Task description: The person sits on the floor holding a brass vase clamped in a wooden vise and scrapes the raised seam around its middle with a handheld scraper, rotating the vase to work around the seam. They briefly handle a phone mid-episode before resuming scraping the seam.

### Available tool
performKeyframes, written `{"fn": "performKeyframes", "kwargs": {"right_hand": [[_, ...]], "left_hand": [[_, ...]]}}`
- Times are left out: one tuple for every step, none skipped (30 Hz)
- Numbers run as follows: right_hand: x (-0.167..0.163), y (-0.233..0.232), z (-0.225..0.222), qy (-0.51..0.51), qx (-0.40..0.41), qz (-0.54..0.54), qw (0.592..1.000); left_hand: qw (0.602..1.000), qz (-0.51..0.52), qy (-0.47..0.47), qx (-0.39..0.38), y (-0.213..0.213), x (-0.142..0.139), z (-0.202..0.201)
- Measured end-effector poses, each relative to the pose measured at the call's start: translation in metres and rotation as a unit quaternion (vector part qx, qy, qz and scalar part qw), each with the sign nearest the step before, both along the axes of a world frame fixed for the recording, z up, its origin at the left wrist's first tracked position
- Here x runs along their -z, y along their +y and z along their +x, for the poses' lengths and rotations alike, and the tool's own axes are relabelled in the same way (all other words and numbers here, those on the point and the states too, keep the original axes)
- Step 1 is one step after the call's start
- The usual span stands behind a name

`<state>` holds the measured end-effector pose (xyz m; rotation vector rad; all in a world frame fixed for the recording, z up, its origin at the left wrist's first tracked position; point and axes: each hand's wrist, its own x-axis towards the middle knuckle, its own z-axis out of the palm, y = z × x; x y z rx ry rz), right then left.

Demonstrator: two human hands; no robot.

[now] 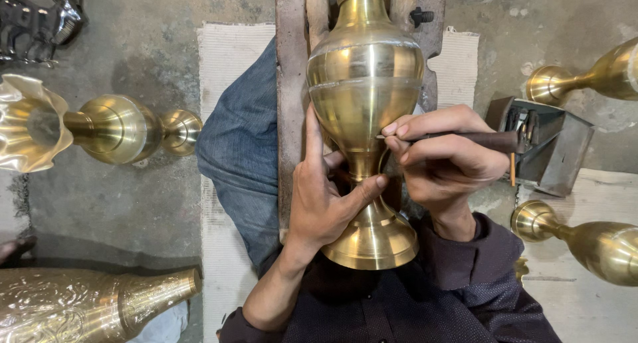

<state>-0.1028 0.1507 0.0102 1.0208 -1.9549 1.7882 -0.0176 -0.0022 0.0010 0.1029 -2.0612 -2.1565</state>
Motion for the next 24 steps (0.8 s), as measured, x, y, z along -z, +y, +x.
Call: {"fn": "performKeyframes", "kwargs": {"right_hand": [[0.0, 0.0, 0.0, -0.001, -0.002, -0.004, 1.0], [0.0, -0.001, 0.0, 0.003, 0.001, -0.007, 1.0], [0.0, -0.001, 0.0, 0.006, 0.003, -0.01, 1.0], [-0.001, -0.002, 0.0, 0.01, 0.006, -0.014, 1.0], [-0.001, -0.002, 0.001, 0.009, 0.009, -0.013, 1.0], [-0.002, -0.002, 0.002, 0.009, 0.011, -0.012, 1.0], [-0.002, -0.002, 0.002, 0.008, 0.013, -0.011, 1.0], [-0.003, -0.002, 0.003, 0.008, 0.013, -0.01, 1.0], [-0.003, -0.001, 0.004, 0.006, 0.013, -0.009, 1.0], [-0.003, 0.0, 0.005, 0.005, 0.012, -0.007, 1.0], [-0.003, 0.0, 0.005, -0.002, 0.015, -0.005, 1.0], [-0.003, 0.001, 0.006, -0.01, 0.019, -0.003, 1.0], [-0.002, 0.002, 0.007, -0.017, 0.022, -0.002, 1.0], [-0.002, 0.003, 0.009, -0.052, 0.018, -0.019, 0.998], [-0.001, 0.004, 0.01, -0.085, 0.012, -0.036, 0.996], [-0.001, 0.007, 0.011, -0.108, 0.007, -0.052, 0.993], [-0.001, 0.009, 0.011, -0.131, 0.003, -0.068, 0.989], [-0.001, 0.013, 0.011, -0.147, -0.001, -0.082, 0.986], [-0.001, 0.016, 0.012, -0.162, -0.007, -0.095, 0.982], [0.0, 0.019, 0.012, -0.167, -0.006, -0.098, 0.981], [0.0, 0.022, 0.013, -0.171, -0.004, -0.102, 0.98], [0.001, 0.023, 0.012, -0.175, -0.006, -0.107, 0.979], [0.002, 0.025, 0.011, -0.179, -0.008, -0.112, 0.977], [0.003, 0.025, 0.008, -0.181, -0.013, -0.119, 0.976]], "left_hand": [[1.0, 0.001, -0.002, 0.001, 0.0, -0.001, 0.0], [1.0, 0.001, -0.003, 0.003, 0.0, -0.001, 0.0], [1.0, 0.002, -0.005, 0.004, 0.0, -0.002, 0.0], [1.0, 0.004, -0.012, 0.004, 0.0, -0.003, 0.0], [1.0, 0.006, -0.019, 0.004, 0.0, -0.004, 0.001], [1.0, 0.008, -0.026, 0.004, 0.0, -0.005, 0.002], [1.0, 0.006, -0.03, 0.004, 0.001, -0.005, 0.002], [0.999, 0.003, -0.035, 0.005, 0.001, -0.005, 0.002], [0.999, 0.001, -0.041, 0.005, 0.002, -0.004, 0.002], [0.999, 0.014, -0.039, 0.006, 0.002, -0.002, 0.003], [0.999, 0.027, -0.038, 0.008, 0.003, -0.001, 0.003], [0.998, 0.041, -0.037, 0.009, 0.004, 0.001, 0.005], [0.998, 0.052, -0.028, 0.013, 0.005, 0.003, 0.005], [0.998, 0.063, -0.019, 0.017, 0.006, 0.005, 0.005], [0.997, 0.074, -0.008, 0.019, 0.006, 0.006, 0.004], [0.995, 0.092, -0.014, 0.031, 0.003, 0.007, 0.003], [0.993, 0.11, -0.021, 0.043, 0.0, 0.006, 0.003], [0.99, 0.127, -0.027, 0.053, -0.002, 0.005, 0.002], [0.986, 0.157, -0.03, 0.055, -0.004, 0.002, 0.001], [0.98, 0.187, -0.033, 0.056, -0.004, -0.001, 0.0], [0.974, 0.216, -0.035, 0.057, -0.004, -0.005, -0.001], [0.991, 0.126, -0.038, 0.027, -0.002, -0.01, 0.002], [0.999, 0.036, -0.041, -0.004, 0.001, -0.016, 0.006], [0.997, -0.054, -0.043, -0.035, 0.003, -0.021, 0.009]]}}
